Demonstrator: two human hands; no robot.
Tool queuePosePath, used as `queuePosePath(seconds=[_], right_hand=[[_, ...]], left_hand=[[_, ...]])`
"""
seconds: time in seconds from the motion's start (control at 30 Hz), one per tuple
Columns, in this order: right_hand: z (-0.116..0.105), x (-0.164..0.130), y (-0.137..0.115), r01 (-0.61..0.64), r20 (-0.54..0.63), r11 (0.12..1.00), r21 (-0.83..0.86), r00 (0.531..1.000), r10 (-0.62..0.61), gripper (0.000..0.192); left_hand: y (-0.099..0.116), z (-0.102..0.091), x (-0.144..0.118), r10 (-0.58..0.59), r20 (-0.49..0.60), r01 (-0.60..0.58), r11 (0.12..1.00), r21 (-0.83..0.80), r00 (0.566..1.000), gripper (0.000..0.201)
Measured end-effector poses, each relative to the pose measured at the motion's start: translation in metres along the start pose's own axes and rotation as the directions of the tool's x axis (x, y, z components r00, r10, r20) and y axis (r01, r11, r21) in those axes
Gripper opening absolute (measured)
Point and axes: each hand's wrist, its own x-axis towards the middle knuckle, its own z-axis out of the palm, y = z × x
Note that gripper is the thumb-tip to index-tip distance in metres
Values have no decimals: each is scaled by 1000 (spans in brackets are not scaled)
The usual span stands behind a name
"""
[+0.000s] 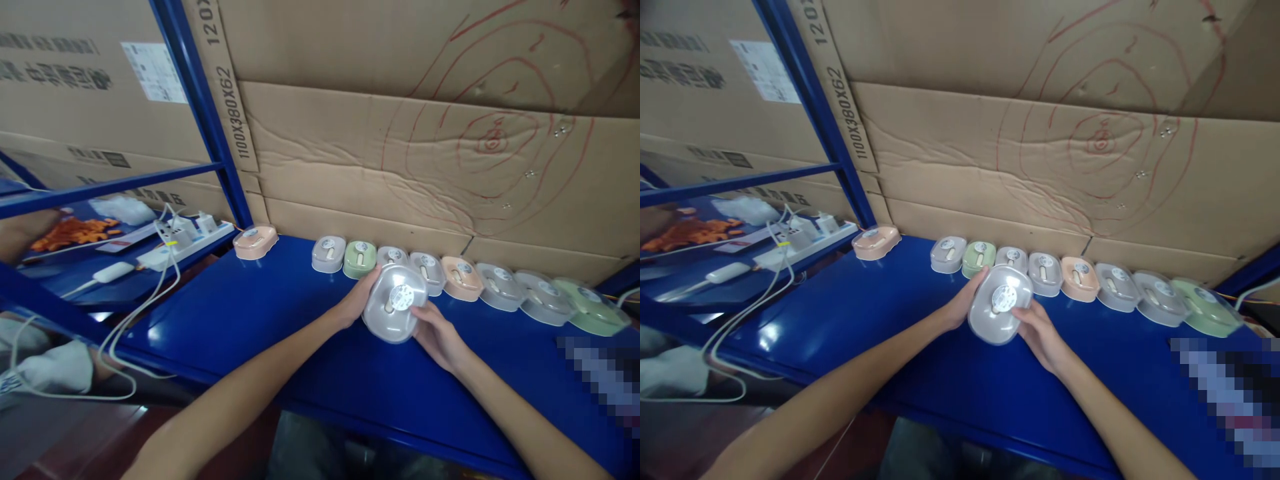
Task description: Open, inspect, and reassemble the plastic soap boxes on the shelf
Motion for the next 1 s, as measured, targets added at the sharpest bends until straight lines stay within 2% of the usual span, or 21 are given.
queuePosePath(seconds=[0.07, 0.13, 0.2, 0.27, 0.33, 0.47, 0.6, 0.7, 0.77, 0.83, 0.9, 1.0], right_hand=[[-3, 3, 3, 2, -31, 998, -68, 999, -4, 54], [-6, 6, 5, 84, -91, 973, -216, 990, -106, 52], [-8, 8, 6, 195, -100, 881, -432, 960, -261, 49], [-8, 8, 7, 263, -62, 749, -608, 925, -376, 47], [-6, 7, 9, 272, -78, 688, -672, 899, -432, 49], [-1, 6, 13, 285, -188, 766, -576, 866, -464, 77], [-1, 7, 16, 300, -153, 817, -493, 895, -420, 77], [1, 6, 17, 287, -117, 827, -484, 915, -385, 95], [4, 5, 17, 278, -99, 828, -486, 924, -368, 111], [6, 4, 16, 260, -96, 841, -474, 934, -343, 116], [5, 5, 12, 237, -97, 864, -444, 946, -309, 113], [-1, 6, 4, 225, -122, 879, -421, 946, -301, 111]], left_hand=[[-4, 2, 0, -8, -14, 8, 999, -45, 1000, 65], [-6, 2, -1, 14, -21, -16, 998, -55, 1000, 63], [-4, 2, -3, 42, -16, -43, 998, -45, 999, 63], [0, 1, -4, 73, -15, -74, 997, -31, 997, 63], [6, 0, -6, 101, -16, -101, 995, -12, 995, 62], [15, 3, -10, 57, 30, -58, 998, 17, 998, 69], [20, 8, -15, 25, 72, -24, 1000, -11, 997, 70], [20, 8, -16, 23, 124, -23, 1000, -3, 992, 69], [20, 6, -16, 36, 148, -46, 997, 67, 988, 71], [20, 3, -15, 52, 146, -75, 985, 154, 988, 70], [19, 1, -12, 71, 118, -92, 978, 186, 990, 65], [21, -2, -6, 90, 20, -92, 992, 86, 996, 58]])
